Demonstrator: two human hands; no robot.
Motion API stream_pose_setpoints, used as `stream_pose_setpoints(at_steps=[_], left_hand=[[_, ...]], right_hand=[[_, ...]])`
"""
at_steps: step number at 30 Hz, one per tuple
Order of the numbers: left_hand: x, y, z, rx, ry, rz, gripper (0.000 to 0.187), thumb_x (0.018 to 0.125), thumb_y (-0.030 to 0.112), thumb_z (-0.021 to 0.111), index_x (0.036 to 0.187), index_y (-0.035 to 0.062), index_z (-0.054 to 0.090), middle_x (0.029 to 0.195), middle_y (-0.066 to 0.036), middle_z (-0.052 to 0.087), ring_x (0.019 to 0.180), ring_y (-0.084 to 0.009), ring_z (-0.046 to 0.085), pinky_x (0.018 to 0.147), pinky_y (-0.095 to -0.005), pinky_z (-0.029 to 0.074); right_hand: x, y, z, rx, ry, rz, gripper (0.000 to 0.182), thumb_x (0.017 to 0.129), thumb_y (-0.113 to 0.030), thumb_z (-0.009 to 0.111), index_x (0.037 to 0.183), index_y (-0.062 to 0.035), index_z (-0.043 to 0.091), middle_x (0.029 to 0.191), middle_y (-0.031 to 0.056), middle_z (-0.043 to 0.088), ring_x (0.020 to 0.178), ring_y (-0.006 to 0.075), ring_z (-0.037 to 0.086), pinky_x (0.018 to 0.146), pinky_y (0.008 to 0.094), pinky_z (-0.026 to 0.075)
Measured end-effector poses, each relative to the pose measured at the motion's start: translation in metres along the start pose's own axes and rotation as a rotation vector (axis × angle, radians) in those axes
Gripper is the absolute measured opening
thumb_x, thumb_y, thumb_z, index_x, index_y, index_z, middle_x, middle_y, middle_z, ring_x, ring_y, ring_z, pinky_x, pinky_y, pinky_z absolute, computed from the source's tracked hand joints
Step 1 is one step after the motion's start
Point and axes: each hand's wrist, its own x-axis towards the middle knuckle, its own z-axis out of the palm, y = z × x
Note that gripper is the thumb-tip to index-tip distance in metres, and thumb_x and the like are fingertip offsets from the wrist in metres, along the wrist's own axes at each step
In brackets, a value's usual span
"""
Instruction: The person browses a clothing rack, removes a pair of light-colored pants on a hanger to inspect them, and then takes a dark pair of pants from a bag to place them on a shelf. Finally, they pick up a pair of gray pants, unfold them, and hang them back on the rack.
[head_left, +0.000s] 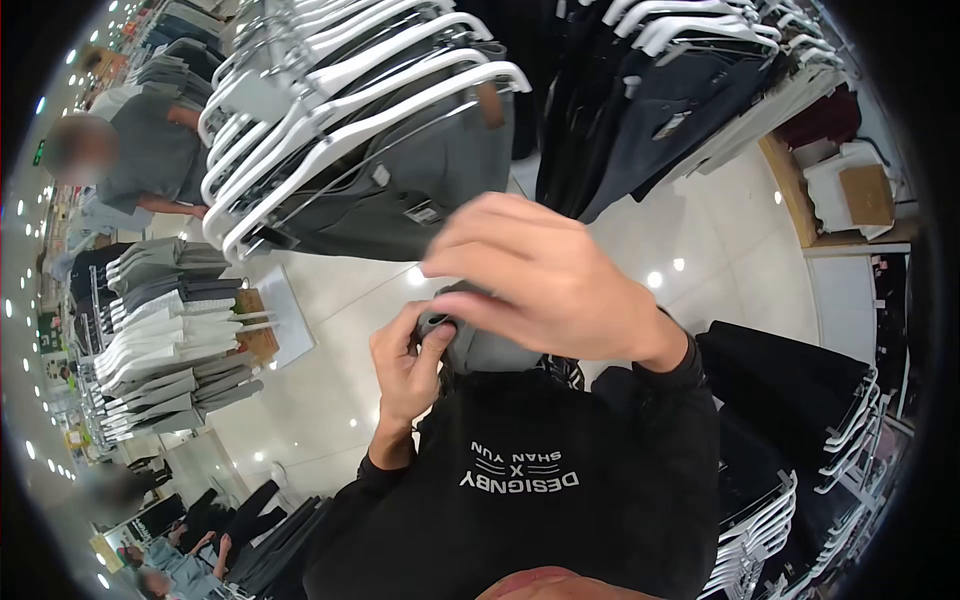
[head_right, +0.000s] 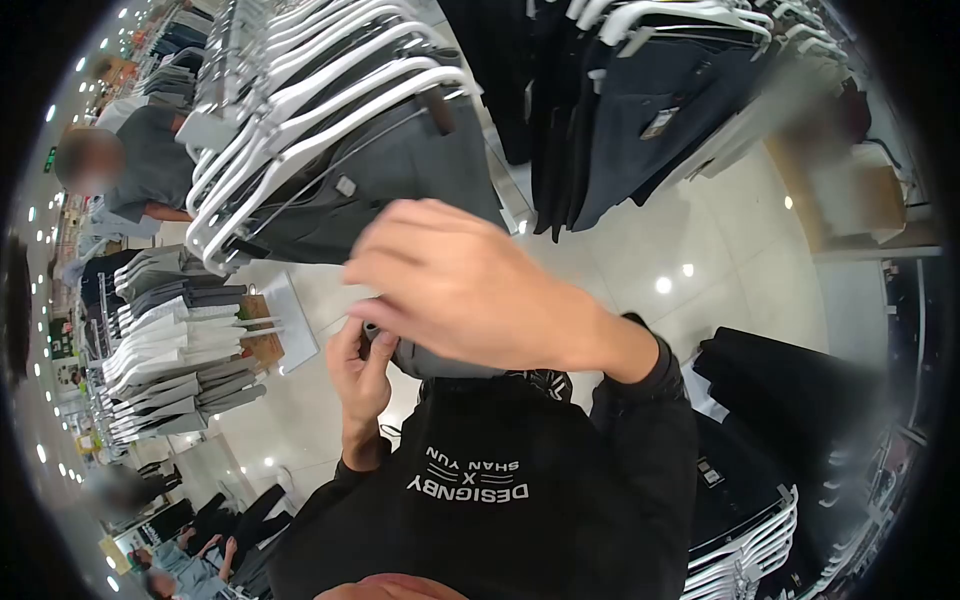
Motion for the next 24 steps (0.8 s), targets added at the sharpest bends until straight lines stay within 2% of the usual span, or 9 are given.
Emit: stream_pose_setpoints(at_steps=[5, 7, 9, 10, 11, 13, 19, 20, 24], left_hand=[[0.001, -0.019, -0.048, 0.059, 0.002, 0.003, 0.018, 0.093, 0.013, 0.069, 0.100, -0.0039, 0.067, 0.067, -0.007, 0.061, 0.058, -0.0110, 0.050, 0.055, -0.0254, 0.040], [0.006, -0.023, -0.060, 0.089, 0.018, -0.034, 0.019, 0.093, 0.014, 0.069, 0.099, -0.0042, 0.066, 0.068, -0.009, 0.061, 0.059, -0.0136, 0.051, 0.057, -0.0274, 0.042], [0.009, -0.030, -0.074, 0.105, 0.039, -0.051, 0.020, 0.093, 0.015, 0.069, 0.098, -0.0044, 0.066, 0.068, -0.011, 0.061, 0.060, -0.0153, 0.052, 0.058, -0.0287, 0.044], [0.010, -0.034, -0.081, 0.106, 0.049, -0.049, 0.021, 0.093, 0.015, 0.069, 0.098, -0.0044, 0.066, 0.068, -0.011, 0.061, 0.060, -0.0156, 0.052, 0.059, -0.0290, 0.044], [0.011, -0.038, -0.089, 0.107, 0.058, -0.052, 0.021, 0.093, 0.016, 0.069, 0.098, -0.0044, 0.066, 0.068, -0.012, 0.061, 0.060, -0.0159, 0.052, 0.059, -0.0293, 0.044], [0.014, -0.040, -0.101, 0.126, 0.056, -0.074, 0.021, 0.094, 0.016, 0.069, 0.097, -0.0048, 0.065, 0.069, -0.014, 0.062, 0.060, -0.0175, 0.053, 0.060, -0.0300, 0.045], [0.024, -0.058, -0.114, 0.124, 0.032, -0.062, 0.021, 0.095, 0.016, 0.067, 0.098, -0.0045, 0.065, 0.071, -0.015, 0.063, 0.061, -0.0187, 0.054, 0.061, -0.0313, 0.045], [0.024, -0.059, -0.115, 0.119, 0.026, -0.070, 0.021, 0.095, 0.016, 0.067, 0.098, -0.0045, 0.065, 0.071, -0.014, 0.063, 0.061, -0.0186, 0.054, 0.061, -0.0313, 0.045], [0.025, -0.060, -0.113, 0.093, 0.020, -0.080, 0.021, 0.096, 0.016, 0.067, 0.098, -0.0044, 0.064, 0.071, -0.013, 0.063, 0.062, -0.0175, 0.052, 0.061, -0.0310, 0.044]], right_hand=[[0.096, 0.005, 0.094, -0.315, -0.029, -0.259, 0.020, 0.079, -0.018, 0.073, 0.089, -0.0010, 0.069, 0.089, 0.0094, 0.066, 0.092, 0.0256, 0.066, 0.087, 0.0367, 0.051], [0.125, 0.022, 0.122, -0.475, -0.079, -0.289, 0.021, 0.080, -0.022, 0.073, 0.088, -0.0031, 0.071, 0.089, 0.0093, 0.067, 0.090, 0.0253, 0.067, 0.087, 0.0377, 0.050], [0.142, 0.036, 0.138, -0.595, -0.318, -0.242, 0.023, 0.081, -0.030, 0.073, 0.085, -0.0067, 0.074, 0.084, 0.0081, 0.069, 0.086, 0.0252, 0.068, 0.087, 0.0390, 0.046], [0.147, 0.041, 0.141, -0.600, -0.365, -0.231, 0.024, 0.081, -0.032, 0.075, 0.081, -0.0081, 0.074, 0.077, 0.0062, 0.070, 0.081, 0.0250, 0.069, 0.088, 0.0405, 0.044], [0.148, 0.041, 0.144, -0.582, -0.329, -0.208, 0.025, 0.081, -0.032, 0.075, 0.078, -0.0070, 0.073, 0.074, 0.0079, 0.070, 0.083, 0.0277, 0.070, 0.086, 0.0402, 0.045], [0.153, 0.034, 0.135, -0.492, -0.444, -0.125, 0.034, 0.084, -0.034, 0.075, 0.082, -0.0002, 0.068, 0.079, 0.0105, 0.066, 0.085, 0.0282, 0.067, 0.085, 0.0382, 0.048], [0.170, 0.007, 0.115, -0.327, -0.760, 0.280, 0.034, 0.082, -0.026, 0.076, 0.090, 0.0060, 0.067, 0.081, 0.0191, 0.068, 0.088, 0.0376, 0.067, 0.080, 0.0457, 0.052], [0.162, 0.013, 0.117, -0.355, -0.682, 0.195, 0.036, 0.083, -0.027, 0.076, 0.097, 0.0060, 0.068, 0.084, 0.0207, 0.069, 0.089, 0.0383, 0.067, 0.081, 0.0453, 0.053], [0.143, 0.022, 0.120, -0.318, -0.565, 0.115, 0.039, 0.083, -0.026, 0.077, 0.106, 0.0046, 0.069, 0.086, 0.0201, 0.069, 0.090, 0.0390, 0.067, 0.080, 0.0457, 0.054]])
